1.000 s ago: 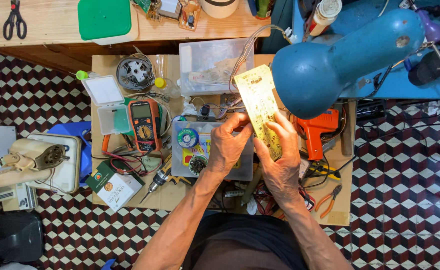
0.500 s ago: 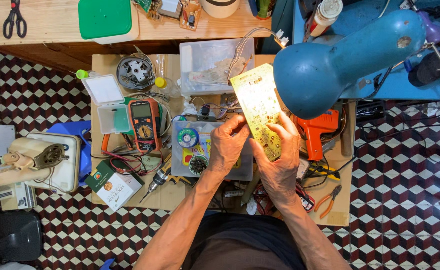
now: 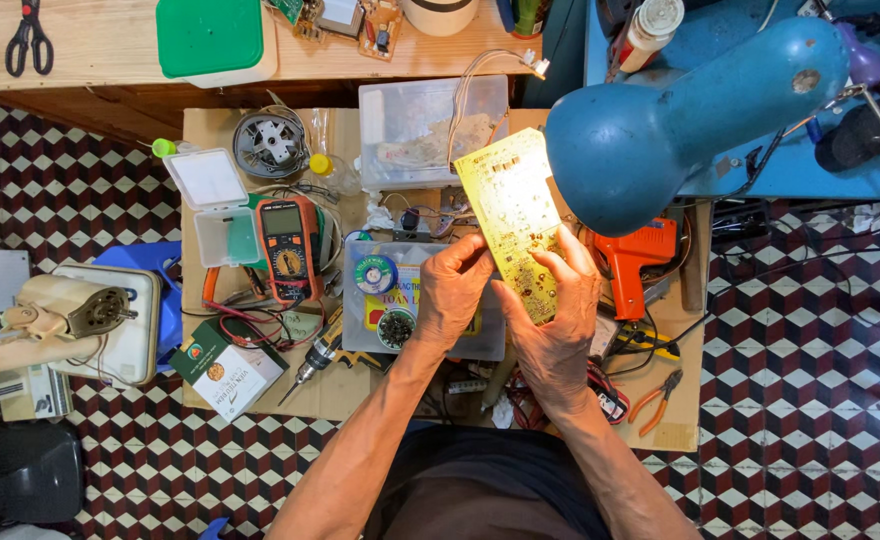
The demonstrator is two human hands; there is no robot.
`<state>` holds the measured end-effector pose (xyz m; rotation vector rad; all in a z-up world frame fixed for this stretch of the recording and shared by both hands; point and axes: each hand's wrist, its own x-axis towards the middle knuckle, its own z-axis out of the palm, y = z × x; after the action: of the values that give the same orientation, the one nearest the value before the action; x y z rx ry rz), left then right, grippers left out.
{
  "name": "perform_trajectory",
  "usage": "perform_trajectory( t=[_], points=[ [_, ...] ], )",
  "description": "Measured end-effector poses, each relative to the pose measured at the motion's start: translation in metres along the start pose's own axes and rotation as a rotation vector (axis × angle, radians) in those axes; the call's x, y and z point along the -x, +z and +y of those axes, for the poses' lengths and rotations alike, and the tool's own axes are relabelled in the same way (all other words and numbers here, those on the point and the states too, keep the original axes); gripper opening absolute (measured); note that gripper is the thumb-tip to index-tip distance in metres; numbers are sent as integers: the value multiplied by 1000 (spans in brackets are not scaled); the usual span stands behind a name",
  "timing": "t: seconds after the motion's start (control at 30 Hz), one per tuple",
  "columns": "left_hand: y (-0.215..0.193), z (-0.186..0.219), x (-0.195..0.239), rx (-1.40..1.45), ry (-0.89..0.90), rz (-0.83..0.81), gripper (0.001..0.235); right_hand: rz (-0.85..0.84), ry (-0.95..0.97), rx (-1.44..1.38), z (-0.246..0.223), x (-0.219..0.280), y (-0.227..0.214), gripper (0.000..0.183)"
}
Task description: The person works at a cluttered electronics workbench, handling a yellow circuit board and using a heat gun to apply heat to specific areas. They also open a small plastic container, retrieve a component, and place it on the board before continuing to heat and inspect the assembly.
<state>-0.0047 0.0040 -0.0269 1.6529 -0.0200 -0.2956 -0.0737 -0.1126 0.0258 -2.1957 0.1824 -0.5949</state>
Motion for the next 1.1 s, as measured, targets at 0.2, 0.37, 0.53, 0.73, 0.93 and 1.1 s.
perform_trajectory(
  t=[0.2, 0.37, 0.53, 0.73, 0.93, 1.1],
  points=[
    [-4, -3, 0, -24, -12, 4, 21, -1, -14, -16, -2, -1, 1, 56],
    [-12, -3, 5, -46, -5, -4, 19, -7, -12, 19, -5, 3, 4, 57],
    [-24, -9, 13, -21, -63, 1, 17, -84, 52, -13, -2, 13, 15, 60],
    [-41, -29, 28, -33, -77, 21, 13, -178, 138, -108, 4, 34, 37, 59],
    [-36, -42, 32, -60, -51, 75, 10, -201, 136, -115, 16, 38, 39, 63],
    [-38, -50, 42, -212, -17, 130, 10, -231, 250, -247, 26, 35, 21, 57]
  ],
)
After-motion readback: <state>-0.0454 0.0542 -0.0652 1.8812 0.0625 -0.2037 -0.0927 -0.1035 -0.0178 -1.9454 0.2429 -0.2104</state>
